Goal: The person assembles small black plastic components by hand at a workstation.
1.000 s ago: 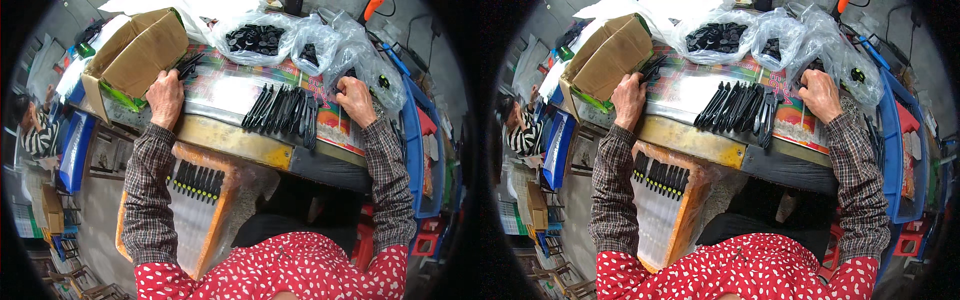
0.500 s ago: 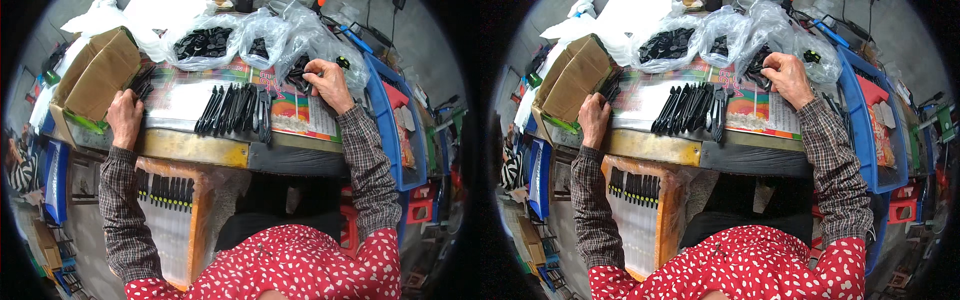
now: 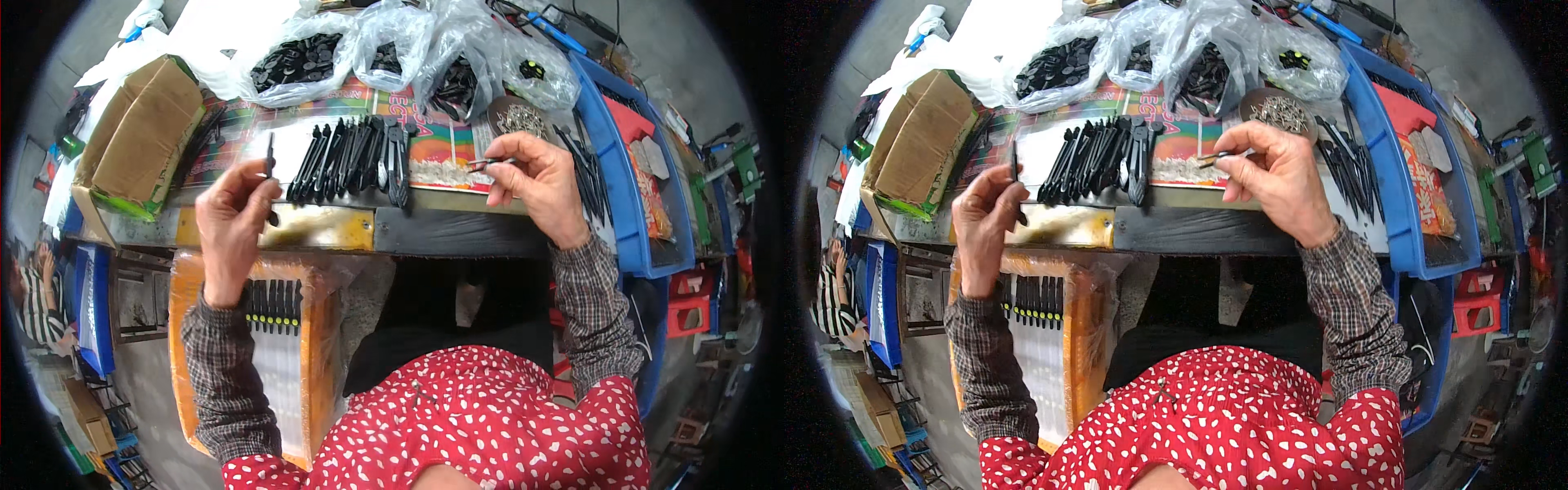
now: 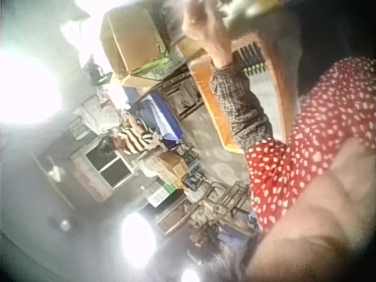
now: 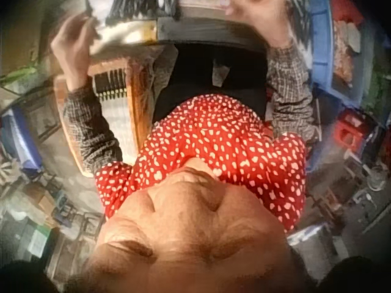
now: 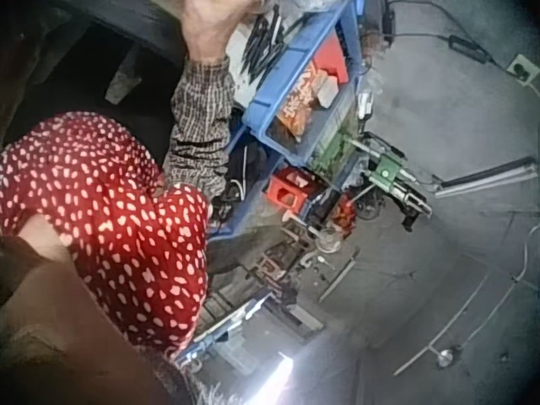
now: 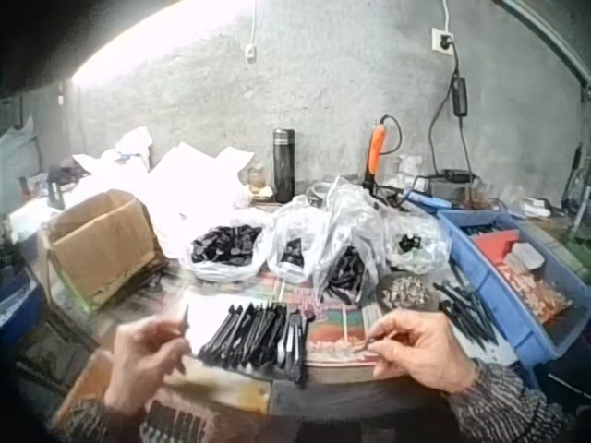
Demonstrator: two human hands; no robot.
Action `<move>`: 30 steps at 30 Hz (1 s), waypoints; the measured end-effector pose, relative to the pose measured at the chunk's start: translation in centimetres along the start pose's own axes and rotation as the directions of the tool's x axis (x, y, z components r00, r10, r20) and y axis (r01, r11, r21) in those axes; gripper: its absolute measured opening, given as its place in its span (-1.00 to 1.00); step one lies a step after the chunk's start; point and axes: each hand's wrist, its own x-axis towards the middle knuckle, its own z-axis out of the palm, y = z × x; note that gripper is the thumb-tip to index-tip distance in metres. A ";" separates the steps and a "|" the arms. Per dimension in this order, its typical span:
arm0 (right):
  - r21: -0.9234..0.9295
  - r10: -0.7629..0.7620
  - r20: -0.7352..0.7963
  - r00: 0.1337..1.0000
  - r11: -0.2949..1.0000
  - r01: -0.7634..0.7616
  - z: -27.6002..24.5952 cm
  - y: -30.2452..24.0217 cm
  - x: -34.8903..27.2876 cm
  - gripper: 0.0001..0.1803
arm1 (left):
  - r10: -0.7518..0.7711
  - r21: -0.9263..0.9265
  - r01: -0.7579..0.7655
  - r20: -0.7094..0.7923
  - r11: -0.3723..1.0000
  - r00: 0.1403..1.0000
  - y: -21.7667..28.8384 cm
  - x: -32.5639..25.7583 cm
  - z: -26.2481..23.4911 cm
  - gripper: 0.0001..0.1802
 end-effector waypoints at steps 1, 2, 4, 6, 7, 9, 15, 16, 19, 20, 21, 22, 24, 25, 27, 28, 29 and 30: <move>-0.005 0.087 -0.013 0.996 0.996 -0.087 0.5 -0.8 -0.9 -0.87 | -0.063 -0.099 0.069 0.059 0.993 0.996 1.1 -1.0 1.1 -0.78; 0.000 0.091 -0.003 0.996 0.996 -0.091 0.7 -1.0 -1.9 -0.86 | -0.073 -0.129 0.083 0.083 0.988 0.994 1.5 -2.0 1.9 -0.79; 0.033 0.077 0.030 0.997 0.996 -0.078 1.1 -1.1 -3.3 -0.84 | -0.133 -0.225 0.163 0.142 0.961 0.981 2.1 -3.5 3.8 -0.80; 0.024 0.066 0.040 0.997 0.997 -0.067 1.4 -1.2 -4.7 -0.84 | -0.116 -0.337 0.174 0.184 0.925 0.976 2.6 -4.9 5.8 -0.80; 0.012 0.060 0.042 0.997 0.998 -0.061 1.5 -1.2 -5.2 -0.84 | -0.121 -0.372 0.189 0.197 0.909 0.973 2.7 -5.6 6.7 -0.81; 0.031 0.068 0.034 0.997 0.997 -0.069 1.7 -1.5 -6.0 -0.83 | -0.172 -0.392 0.244 0.210 0.887 0.962 2.4 -6.9 8.1 -0.83; 0.064 0.036 0.041 0.999 0.997 -0.039 1.7 -1.8 -8.0 -0.79 | -0.196 -0.427 0.308 0.287 0.850 0.938 3.4 -8.9 11.0 -0.86; 0.034 0.021 0.046 0.999 0.999 -0.022 1.7 -1.9 -8.2 -0.80 | -0.199 -0.424 0.305 0.275 0.853 0.941 3.7 -9.2 11.3 -0.89; -0.001 -0.008 0.031 0.999 1.000 0.008 1.6 -1.9 -9.0 -0.82 | -0.185 -0.319 0.295 0.333 0.901 0.925 4.0 -9.6 11.6 -0.90; -0.004 -0.027 0.019 0.999 1.000 0.028 1.6 -1.9 -9.2 -0.83 | -0.159 -0.287 0.256 0.319 0.923 0.934 4.2 -9.7 12.0 -0.90; -0.005 -0.023 0.017 1.000 1.000 0.023 1.6 -2.0 -9.3 -0.83 | -0.162 -0.288 0.260 0.322 0.922 0.933 4.2 -9.9 12.3 -0.90; -0.053 -0.068 0.022 0.997 0.996 0.069 1.6 -2.1 -9.3 -0.83 | -0.151 -0.295 0.253 0.328 0.921 0.933 4.3 -10.0 12.5 -0.90; -0.101 -0.107 0.032 0.994 0.989 0.109 1.6 -2.2 -9.4 -0.83 | -0.132 -0.286 0.242 0.354 0.927 0.926 4.2 -10.4 12.8 -0.84; -0.119 -0.121 0.020 0.992 0.985 0.123 1.6 -2.1 -9.4 -0.83 | -0.136 -0.288 0.247 0.356 0.925 0.925 4.2 -10.6 12.9 -0.84; -0.137 -0.131 0.013 0.991 0.982 0.132 1.6 -1.9 -9.5 -0.83 | -0.064 -0.215 0.141 0.331 0.966 0.942 4.1 -10.8 12.9 -0.87; -0.139 -0.145 0.014 0.989 0.979 0.146 1.6 -1.8 -9.5 -0.82 | -0.068 -0.217 0.146 0.330 0.965 0.941 4.1 -10.9 13.0 -0.87; -0.141 -0.159 0.013 0.987 0.977 0.159 1.6 -1.7 -9.5 -0.82 | 0.034 -0.141 0.008 0.295 0.990 0.955 4.0 -10.9 13.1 -0.88; -0.142 -0.154 0.014 0.988 0.978 0.155 1.6 -1.7 -9.5 -0.82 | 0.140 -0.059 -0.129 0.267 0.990 0.954 4.0 -10.9 13.1 -0.88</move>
